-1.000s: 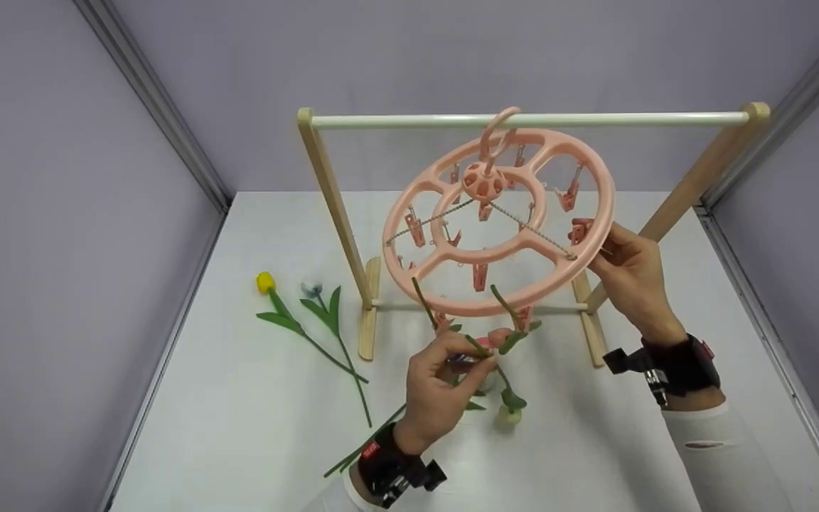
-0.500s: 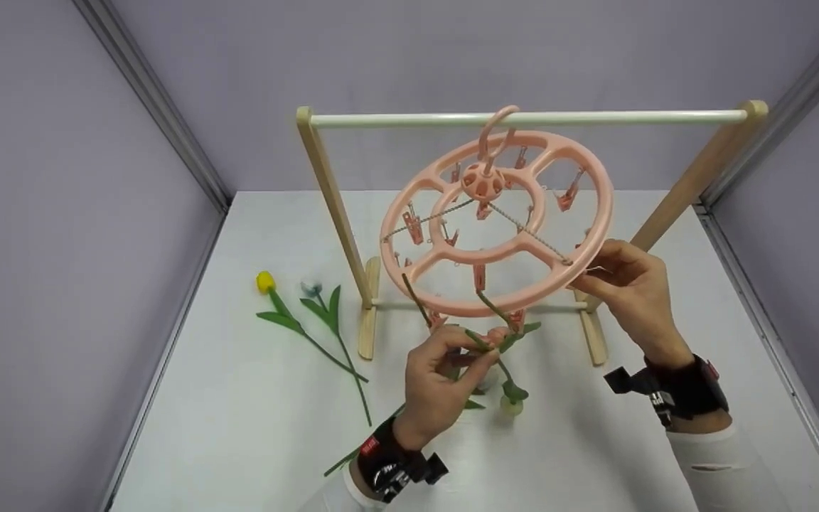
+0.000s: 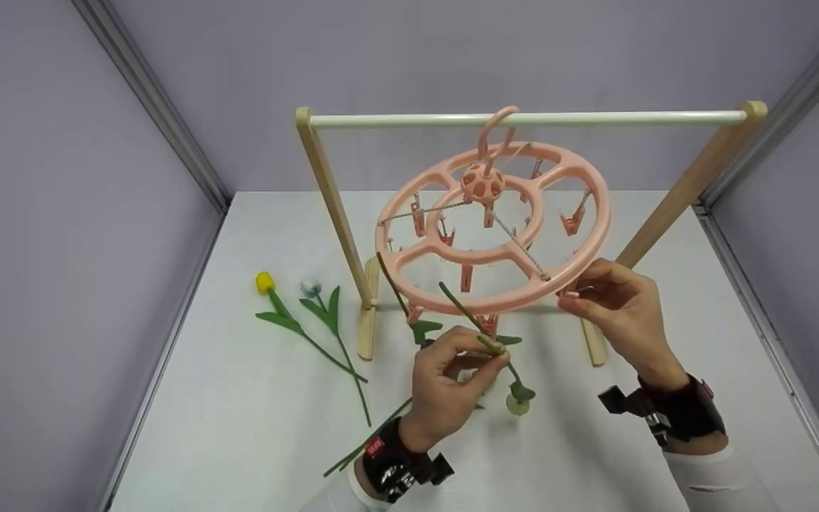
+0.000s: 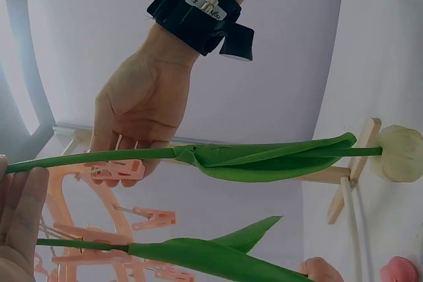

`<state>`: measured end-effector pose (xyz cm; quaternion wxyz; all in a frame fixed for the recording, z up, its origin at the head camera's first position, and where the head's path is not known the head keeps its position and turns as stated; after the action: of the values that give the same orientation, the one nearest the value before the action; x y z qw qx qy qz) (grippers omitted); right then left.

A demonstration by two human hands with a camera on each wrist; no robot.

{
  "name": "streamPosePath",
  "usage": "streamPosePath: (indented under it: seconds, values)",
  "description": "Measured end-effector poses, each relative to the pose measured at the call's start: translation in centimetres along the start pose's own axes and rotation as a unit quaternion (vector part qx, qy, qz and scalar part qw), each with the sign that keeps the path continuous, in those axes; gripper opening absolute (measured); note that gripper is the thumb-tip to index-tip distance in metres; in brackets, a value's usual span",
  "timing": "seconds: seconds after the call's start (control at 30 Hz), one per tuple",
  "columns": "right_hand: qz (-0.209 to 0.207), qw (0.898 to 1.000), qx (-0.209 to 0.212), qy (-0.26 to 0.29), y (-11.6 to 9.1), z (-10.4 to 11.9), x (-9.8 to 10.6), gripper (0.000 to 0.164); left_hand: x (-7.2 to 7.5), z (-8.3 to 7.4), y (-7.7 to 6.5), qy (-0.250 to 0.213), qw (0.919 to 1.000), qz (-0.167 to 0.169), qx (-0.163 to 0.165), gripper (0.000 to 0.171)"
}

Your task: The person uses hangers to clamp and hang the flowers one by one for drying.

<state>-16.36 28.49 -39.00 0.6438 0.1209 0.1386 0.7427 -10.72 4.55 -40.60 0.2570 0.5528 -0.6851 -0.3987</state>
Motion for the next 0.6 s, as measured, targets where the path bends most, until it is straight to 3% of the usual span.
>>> streamPosePath:
  seconds: [0.37, 0.6]
  values:
    - [0.021, 1.0, 0.006, -0.008, -0.8, 0.4, -2.0, 0.018, 0.0, 0.2, 0.4, -0.001, 0.9997, 0.0, -0.024, 0.018]
    - [0.012, 1.0, 0.009, -0.021, -1.2, 0.3, -3.3, 0.019, 0.4, 0.5, 0.5, 0.01, 0.9994, -0.01, -0.031, 0.018]
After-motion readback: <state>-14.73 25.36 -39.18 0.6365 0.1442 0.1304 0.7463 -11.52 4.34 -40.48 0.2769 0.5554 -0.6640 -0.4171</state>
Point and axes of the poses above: each hand's wrist, its own y-axis towards the middle knuckle, its own x-axis out of the back of the hand, z = x × y, the point moved 6 cm from there along y, towards the middle knuckle, and after that the axes turned 9 degrees about -x, right-handed, at the moved point
